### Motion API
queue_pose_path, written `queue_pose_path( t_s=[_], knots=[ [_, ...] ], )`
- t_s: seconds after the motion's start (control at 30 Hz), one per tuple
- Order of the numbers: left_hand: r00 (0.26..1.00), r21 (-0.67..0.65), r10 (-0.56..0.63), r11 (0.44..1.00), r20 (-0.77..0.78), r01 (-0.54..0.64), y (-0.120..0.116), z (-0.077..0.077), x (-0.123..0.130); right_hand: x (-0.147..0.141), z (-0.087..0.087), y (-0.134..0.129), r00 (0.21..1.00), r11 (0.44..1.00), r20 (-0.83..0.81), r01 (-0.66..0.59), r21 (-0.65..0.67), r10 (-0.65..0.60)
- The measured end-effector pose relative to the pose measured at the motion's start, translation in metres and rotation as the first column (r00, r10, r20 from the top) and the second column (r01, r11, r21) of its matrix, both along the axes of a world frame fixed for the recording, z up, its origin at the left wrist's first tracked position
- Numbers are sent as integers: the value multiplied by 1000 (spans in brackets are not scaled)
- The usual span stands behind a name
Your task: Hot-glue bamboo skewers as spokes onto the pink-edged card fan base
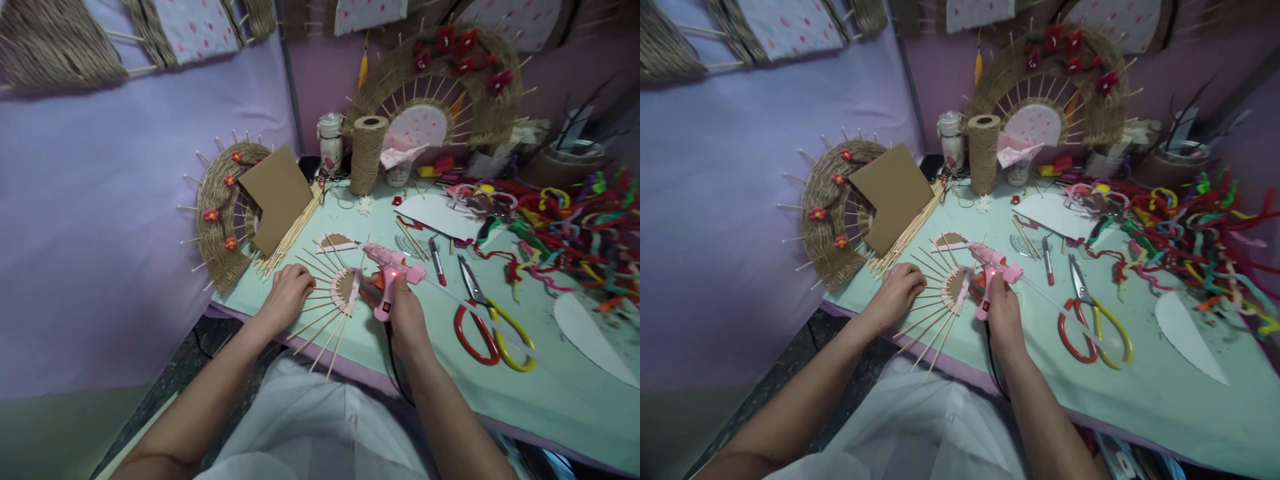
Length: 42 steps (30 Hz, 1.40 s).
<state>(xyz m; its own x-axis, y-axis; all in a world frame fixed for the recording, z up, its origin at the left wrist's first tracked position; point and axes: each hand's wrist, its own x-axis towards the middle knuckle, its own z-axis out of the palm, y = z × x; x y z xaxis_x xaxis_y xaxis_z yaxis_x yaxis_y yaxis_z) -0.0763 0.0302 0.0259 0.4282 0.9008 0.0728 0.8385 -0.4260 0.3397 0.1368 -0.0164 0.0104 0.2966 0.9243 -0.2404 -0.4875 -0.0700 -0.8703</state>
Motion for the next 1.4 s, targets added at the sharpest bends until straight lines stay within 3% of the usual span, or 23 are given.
queue_pose_path(
  t_s=[0.87,1.4],
  knots=[
    [1000,33,23,999,-4,-23,3,1,0,0,4,-2,1000,1000,-20,3,6,-3],
    [1000,57,-21,998,17,20,9,-6,-3,0,4,-2,1000,1000,-29,4,-4,-4]
  ],
)
